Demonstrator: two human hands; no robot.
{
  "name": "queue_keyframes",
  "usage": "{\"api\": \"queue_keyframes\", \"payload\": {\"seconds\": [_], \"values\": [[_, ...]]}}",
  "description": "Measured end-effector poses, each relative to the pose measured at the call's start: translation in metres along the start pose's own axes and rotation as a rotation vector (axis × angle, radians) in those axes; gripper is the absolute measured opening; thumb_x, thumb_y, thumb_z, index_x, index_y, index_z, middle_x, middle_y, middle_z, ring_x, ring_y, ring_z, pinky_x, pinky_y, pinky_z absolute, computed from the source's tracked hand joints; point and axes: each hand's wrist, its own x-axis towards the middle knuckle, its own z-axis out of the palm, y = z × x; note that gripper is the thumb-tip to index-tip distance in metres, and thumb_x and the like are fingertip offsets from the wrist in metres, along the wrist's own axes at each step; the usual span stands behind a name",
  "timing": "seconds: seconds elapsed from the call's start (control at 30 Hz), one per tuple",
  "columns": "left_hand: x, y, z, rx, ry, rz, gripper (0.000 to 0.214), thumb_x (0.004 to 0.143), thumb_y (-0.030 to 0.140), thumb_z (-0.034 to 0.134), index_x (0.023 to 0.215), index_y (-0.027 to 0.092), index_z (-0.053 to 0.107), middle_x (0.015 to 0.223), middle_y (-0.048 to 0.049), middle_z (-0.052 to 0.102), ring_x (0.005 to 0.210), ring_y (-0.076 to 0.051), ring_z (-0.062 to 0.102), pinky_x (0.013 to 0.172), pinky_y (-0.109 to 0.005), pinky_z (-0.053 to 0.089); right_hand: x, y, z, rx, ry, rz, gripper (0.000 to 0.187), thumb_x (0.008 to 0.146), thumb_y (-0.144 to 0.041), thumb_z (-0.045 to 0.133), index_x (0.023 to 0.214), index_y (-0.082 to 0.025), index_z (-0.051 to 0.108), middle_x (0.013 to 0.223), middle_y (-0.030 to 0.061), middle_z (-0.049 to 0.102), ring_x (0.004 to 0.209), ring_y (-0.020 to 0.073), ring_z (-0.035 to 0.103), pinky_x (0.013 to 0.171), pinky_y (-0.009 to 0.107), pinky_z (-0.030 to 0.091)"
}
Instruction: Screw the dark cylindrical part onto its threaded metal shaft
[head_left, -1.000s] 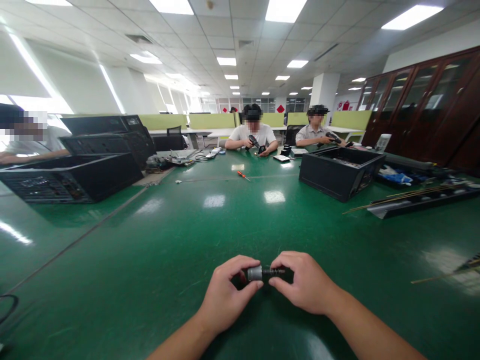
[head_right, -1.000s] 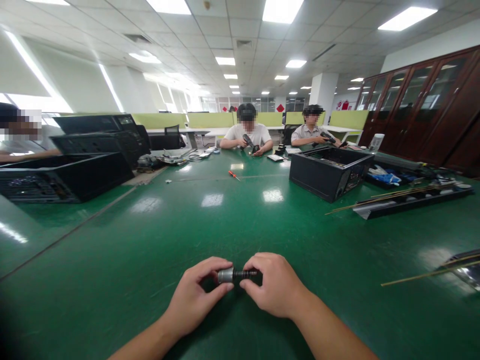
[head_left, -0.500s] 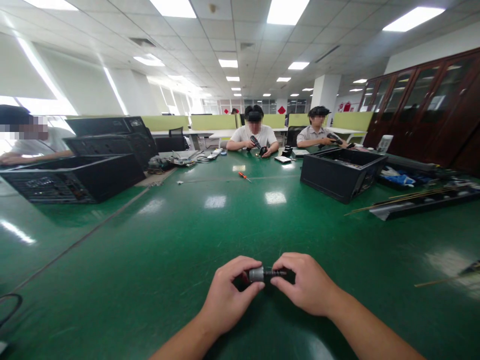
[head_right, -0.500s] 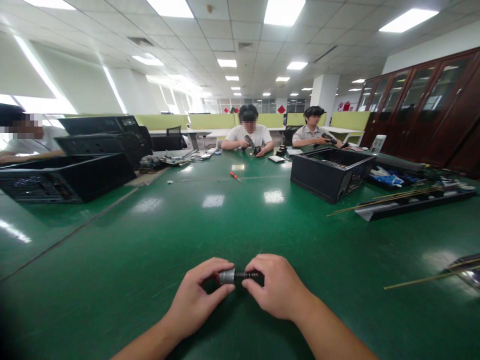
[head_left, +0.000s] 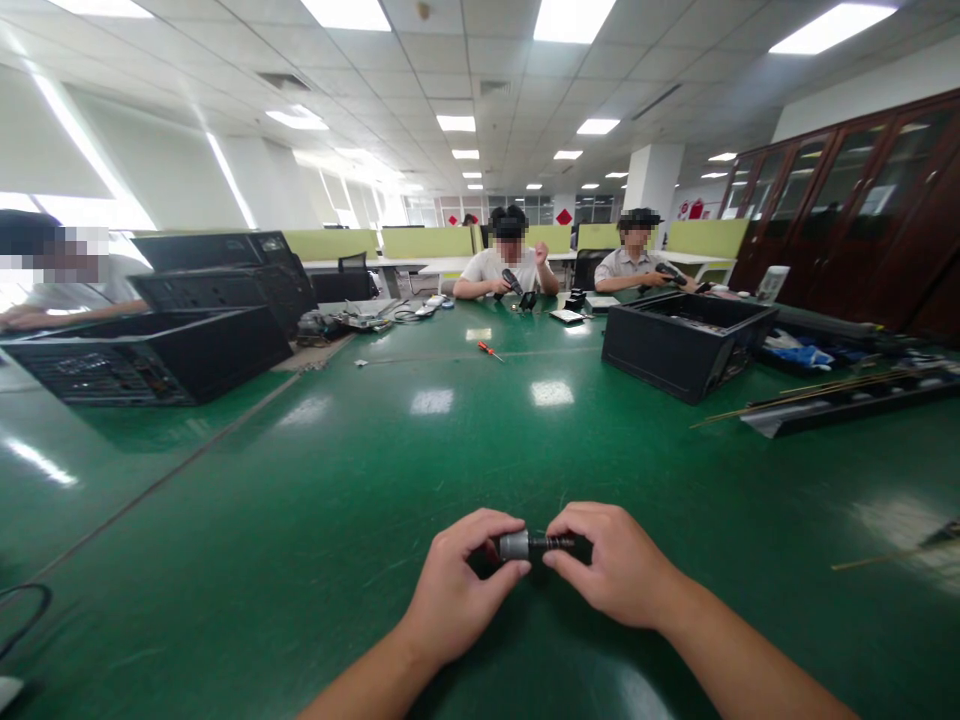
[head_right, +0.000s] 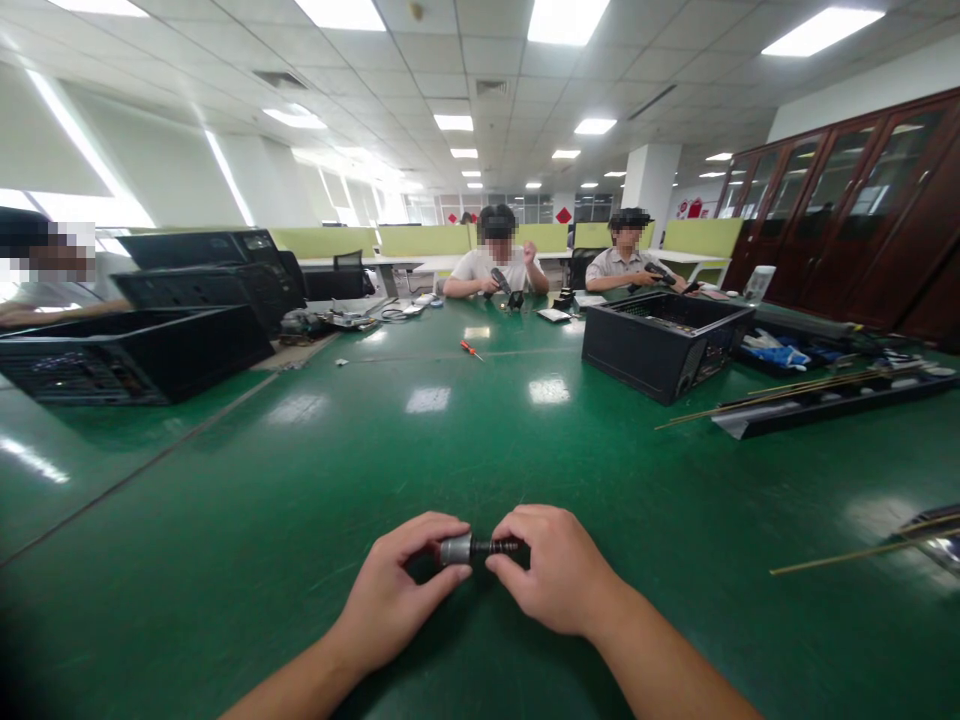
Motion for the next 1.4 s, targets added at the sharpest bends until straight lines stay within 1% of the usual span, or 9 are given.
{"api": "queue_keyframes", "payload": {"seconds": [0.43,1.4], "values": [[-0.0001,-0.0013,-0.0007,-0.016,0.017,0.019,0.028,0.073,0.013,0.076,0.099,0.024,0.073,0.093,-0.0026,0.073,0.075,-0.017,0.065,0.069,-0.028,0.051,0.0005,-0.0003,0.0002,0.0,-0.004,0.013,0.003,0.084,-0.022,0.068,0.087,-0.021,0.069,0.083,0.0,0.068,0.079,0.0168,0.062,0.073,0.027,0.042],[-0.0008,-0.0035,0.001,-0.013,0.005,0.018,0.029,0.074,0.013,0.076,0.1,0.023,0.072,0.094,-0.0029,0.072,0.077,-0.017,0.065,0.068,-0.028,0.052,-0.0004,0.0004,-0.0008,-0.002,-0.012,0.009,0.003,0.084,-0.023,0.068,0.086,-0.021,0.069,0.082,-0.0001,0.069,0.078,0.0165,0.062,0.072,0.027,0.042]]}}
